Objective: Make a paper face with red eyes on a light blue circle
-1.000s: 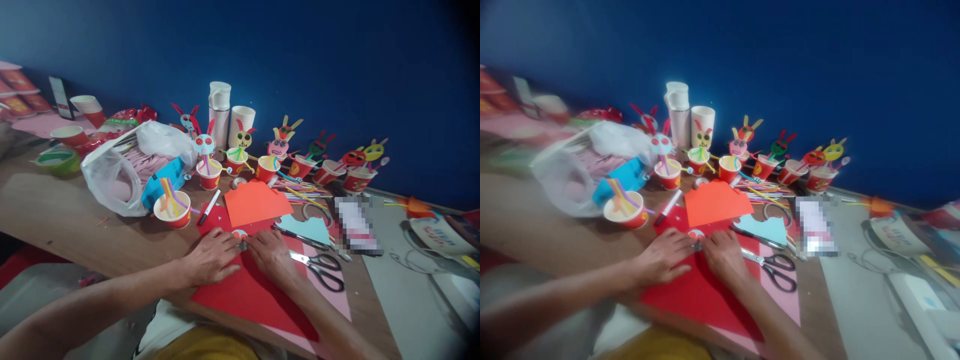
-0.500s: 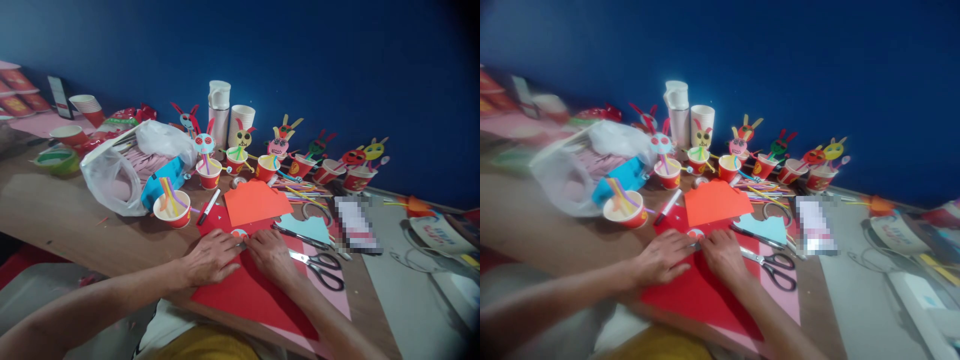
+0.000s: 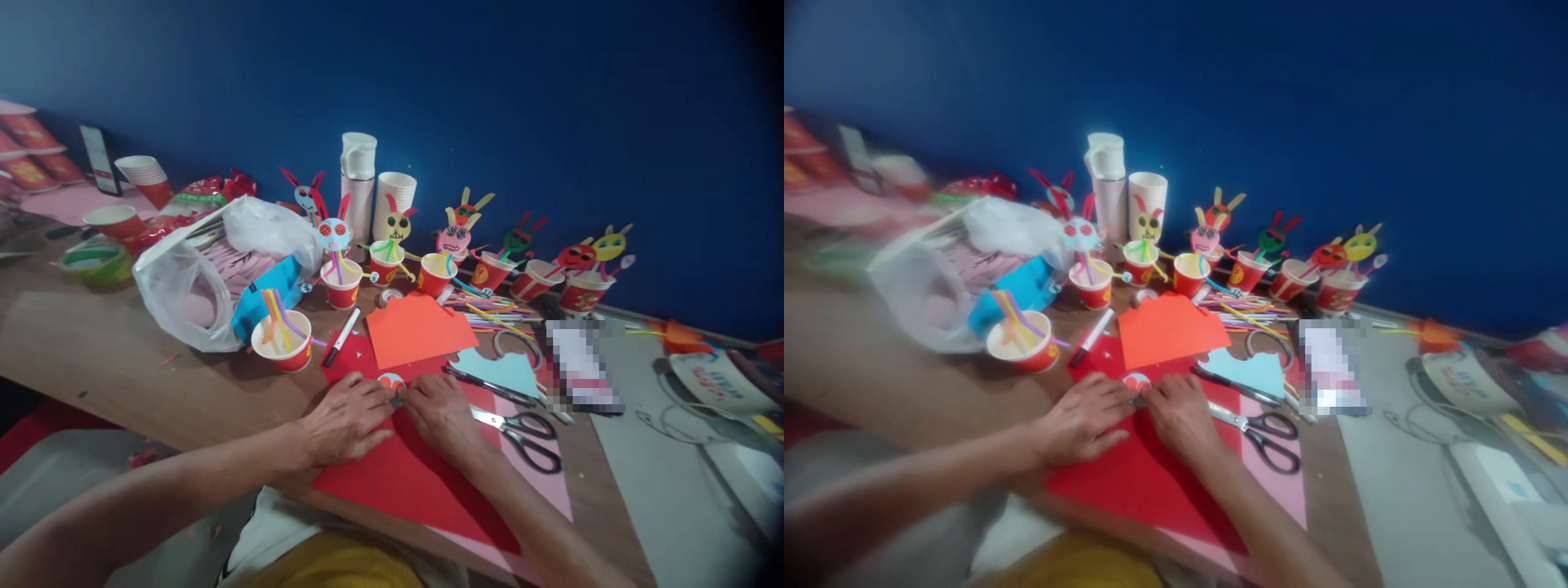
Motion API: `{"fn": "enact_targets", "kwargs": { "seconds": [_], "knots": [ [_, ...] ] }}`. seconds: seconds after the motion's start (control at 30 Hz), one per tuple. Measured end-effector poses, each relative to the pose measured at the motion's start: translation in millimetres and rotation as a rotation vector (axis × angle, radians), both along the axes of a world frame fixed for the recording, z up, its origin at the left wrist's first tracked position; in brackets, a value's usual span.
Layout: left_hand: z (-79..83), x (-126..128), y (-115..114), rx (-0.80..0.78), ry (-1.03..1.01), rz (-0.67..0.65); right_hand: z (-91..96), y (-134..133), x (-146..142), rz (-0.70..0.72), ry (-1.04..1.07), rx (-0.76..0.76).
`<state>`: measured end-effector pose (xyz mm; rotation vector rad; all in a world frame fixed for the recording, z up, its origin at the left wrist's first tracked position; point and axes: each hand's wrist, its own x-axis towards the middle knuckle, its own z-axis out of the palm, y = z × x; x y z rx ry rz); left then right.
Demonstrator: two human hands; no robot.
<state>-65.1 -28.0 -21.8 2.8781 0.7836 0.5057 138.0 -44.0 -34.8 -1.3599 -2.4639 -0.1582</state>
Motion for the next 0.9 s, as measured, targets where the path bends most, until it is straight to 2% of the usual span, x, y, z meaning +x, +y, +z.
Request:
{"fn": "enact_targets", "kwargs": {
  "seconds": [0.43,0.53,0.63,0.77,0.9],
  "knots": [
    [-2.3,0,1,-0.012,0.011,-0.005,1.4,0,0,-0.003,0.023,0.002],
    [-1.3,0,2,-0.014,0.009,-0.011,4.7,2,10,-0.012,0.097,0.005],
    [1.0,0,2,-0.01,0.002,-0.018,11.7,7,27,-0.089,0.155,0.009],
    [2.0,0,1,-0.019,0.008,-0.022,19.5,11,46,-0.177,0.177,-0.02],
    [-0.9,-1,2,-0.018,0.006,-0.013,20.8,14,56,-0.194,0.185,-0.002]
  ]
}}
